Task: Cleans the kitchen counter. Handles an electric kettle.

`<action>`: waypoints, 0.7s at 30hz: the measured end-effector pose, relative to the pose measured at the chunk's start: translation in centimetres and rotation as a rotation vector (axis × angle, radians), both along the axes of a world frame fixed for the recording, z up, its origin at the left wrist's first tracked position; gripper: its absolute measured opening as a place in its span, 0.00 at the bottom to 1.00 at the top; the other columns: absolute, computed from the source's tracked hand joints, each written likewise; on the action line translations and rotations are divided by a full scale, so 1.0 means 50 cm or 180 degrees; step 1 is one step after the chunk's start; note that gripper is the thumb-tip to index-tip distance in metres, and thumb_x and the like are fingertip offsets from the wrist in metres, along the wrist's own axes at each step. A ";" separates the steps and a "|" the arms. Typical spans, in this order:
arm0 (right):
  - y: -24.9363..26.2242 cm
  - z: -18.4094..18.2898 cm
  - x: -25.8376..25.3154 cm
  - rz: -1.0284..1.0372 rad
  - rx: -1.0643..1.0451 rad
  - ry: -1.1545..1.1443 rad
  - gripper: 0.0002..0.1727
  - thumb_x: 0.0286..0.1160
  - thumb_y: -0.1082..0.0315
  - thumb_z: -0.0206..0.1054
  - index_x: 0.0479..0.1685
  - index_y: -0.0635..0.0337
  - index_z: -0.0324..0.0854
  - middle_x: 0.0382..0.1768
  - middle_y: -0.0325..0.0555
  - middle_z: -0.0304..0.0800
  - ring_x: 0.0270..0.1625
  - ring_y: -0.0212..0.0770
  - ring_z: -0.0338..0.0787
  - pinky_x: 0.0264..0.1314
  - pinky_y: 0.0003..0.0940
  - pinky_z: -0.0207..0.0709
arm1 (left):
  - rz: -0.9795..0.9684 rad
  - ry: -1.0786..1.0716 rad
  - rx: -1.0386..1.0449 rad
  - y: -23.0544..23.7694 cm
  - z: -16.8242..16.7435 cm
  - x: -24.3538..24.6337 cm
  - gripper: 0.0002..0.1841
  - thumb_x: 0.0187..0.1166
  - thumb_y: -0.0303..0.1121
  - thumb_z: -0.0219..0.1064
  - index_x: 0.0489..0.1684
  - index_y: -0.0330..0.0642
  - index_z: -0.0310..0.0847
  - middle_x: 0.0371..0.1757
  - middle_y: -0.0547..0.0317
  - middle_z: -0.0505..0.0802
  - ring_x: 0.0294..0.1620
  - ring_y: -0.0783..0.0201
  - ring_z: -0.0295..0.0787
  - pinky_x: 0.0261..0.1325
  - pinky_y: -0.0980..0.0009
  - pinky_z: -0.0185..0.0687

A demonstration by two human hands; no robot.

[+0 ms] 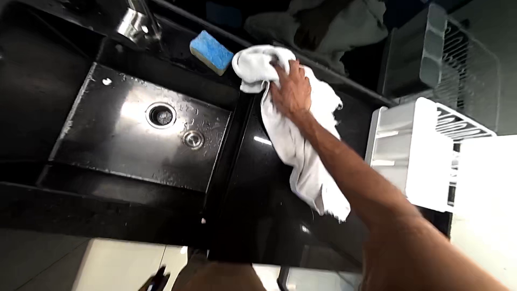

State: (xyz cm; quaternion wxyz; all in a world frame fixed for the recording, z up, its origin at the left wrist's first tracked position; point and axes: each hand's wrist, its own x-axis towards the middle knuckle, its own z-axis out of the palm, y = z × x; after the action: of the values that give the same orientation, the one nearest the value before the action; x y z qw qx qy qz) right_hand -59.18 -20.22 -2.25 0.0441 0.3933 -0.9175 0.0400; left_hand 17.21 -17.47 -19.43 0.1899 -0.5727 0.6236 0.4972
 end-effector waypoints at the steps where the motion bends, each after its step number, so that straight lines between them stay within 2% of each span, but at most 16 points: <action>1: 0.004 0.003 -0.011 0.0111 0.0021 -0.0073 0.30 0.82 0.42 0.54 0.82 0.35 0.75 0.82 0.59 0.72 0.76 0.65 0.77 0.64 0.66 0.76 | 0.0087 0.0037 0.0002 0.000 0.029 -0.017 0.23 0.77 0.47 0.74 0.58 0.35 0.88 0.44 0.43 0.95 0.39 0.52 0.93 0.50 0.44 0.88; 3: 0.028 -0.011 0.000 0.0112 -0.0094 -0.0192 0.29 0.81 0.41 0.54 0.80 0.35 0.78 0.83 0.56 0.72 0.77 0.63 0.76 0.67 0.65 0.73 | 0.0294 0.0240 -0.0161 0.010 0.029 -0.040 0.22 0.76 0.46 0.73 0.55 0.35 0.89 0.37 0.47 0.94 0.29 0.57 0.90 0.38 0.50 0.88; 6: 0.060 0.004 0.078 0.0221 -0.0237 -0.0365 0.32 0.79 0.35 0.57 0.75 0.39 0.82 0.84 0.56 0.71 0.76 0.66 0.77 0.68 0.68 0.71 | 0.0542 0.0615 -0.0285 0.006 0.019 -0.079 0.22 0.75 0.46 0.73 0.53 0.35 0.89 0.33 0.54 0.94 0.24 0.65 0.87 0.32 0.60 0.88; 9: 0.177 -0.004 0.280 0.0844 -0.0390 -0.0524 0.31 0.72 0.31 0.60 0.68 0.35 0.88 0.80 0.51 0.78 0.70 0.63 0.82 0.63 0.66 0.74 | 0.0599 0.0701 -0.0298 0.023 0.031 -0.088 0.20 0.76 0.46 0.74 0.52 0.35 0.89 0.32 0.55 0.93 0.24 0.66 0.87 0.33 0.62 0.88; 11: 0.261 -0.009 0.434 0.1361 -0.0492 -0.0728 0.29 0.68 0.33 0.61 0.62 0.34 0.92 0.79 0.48 0.80 0.65 0.60 0.85 0.60 0.64 0.74 | 0.0566 0.0701 -0.0366 0.040 0.027 -0.086 0.21 0.75 0.47 0.74 0.51 0.37 0.90 0.33 0.56 0.94 0.25 0.67 0.88 0.35 0.62 0.88; 15: 0.391 -0.023 0.688 0.1657 -0.0476 -0.0955 0.24 0.67 0.35 0.64 0.57 0.29 0.93 0.81 0.38 0.78 0.69 0.53 0.83 0.63 0.60 0.74 | 0.0458 0.0812 -0.0555 0.110 0.021 -0.063 0.20 0.74 0.48 0.74 0.48 0.39 0.91 0.31 0.59 0.94 0.24 0.69 0.87 0.34 0.64 0.88; 17: 0.412 -0.032 0.748 0.1642 -0.0455 -0.0870 0.22 0.70 0.38 0.64 0.57 0.30 0.93 0.82 0.37 0.77 0.67 0.53 0.84 0.57 0.58 0.75 | 0.0378 0.0791 -0.0459 0.145 0.023 -0.047 0.19 0.75 0.48 0.74 0.48 0.39 0.91 0.30 0.58 0.94 0.24 0.68 0.87 0.34 0.63 0.88; 19: 0.417 -0.025 0.754 0.1513 -0.0420 -0.0879 0.22 0.71 0.41 0.66 0.60 0.34 0.92 0.82 0.42 0.77 0.65 0.56 0.84 0.55 0.60 0.75 | 0.0329 0.0692 -0.0273 0.185 0.025 -0.030 0.19 0.75 0.48 0.74 0.50 0.41 0.91 0.30 0.59 0.94 0.23 0.67 0.87 0.32 0.62 0.87; 21: 0.448 0.010 0.747 0.1076 -0.0387 -0.1095 0.23 0.74 0.45 0.70 0.65 0.42 0.90 0.86 0.49 0.70 0.72 0.62 0.80 0.62 0.65 0.75 | 0.0181 0.0594 -0.0242 0.215 0.024 -0.014 0.20 0.74 0.49 0.75 0.50 0.42 0.91 0.29 0.59 0.93 0.21 0.66 0.87 0.30 0.62 0.87</action>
State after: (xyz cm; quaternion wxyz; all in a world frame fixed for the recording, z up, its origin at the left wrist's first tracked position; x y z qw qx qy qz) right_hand -21.86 2.19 -1.76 -0.0965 0.5252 -0.8286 0.1684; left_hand 16.53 -6.74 -18.21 0.0949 -0.5482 0.6404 0.5295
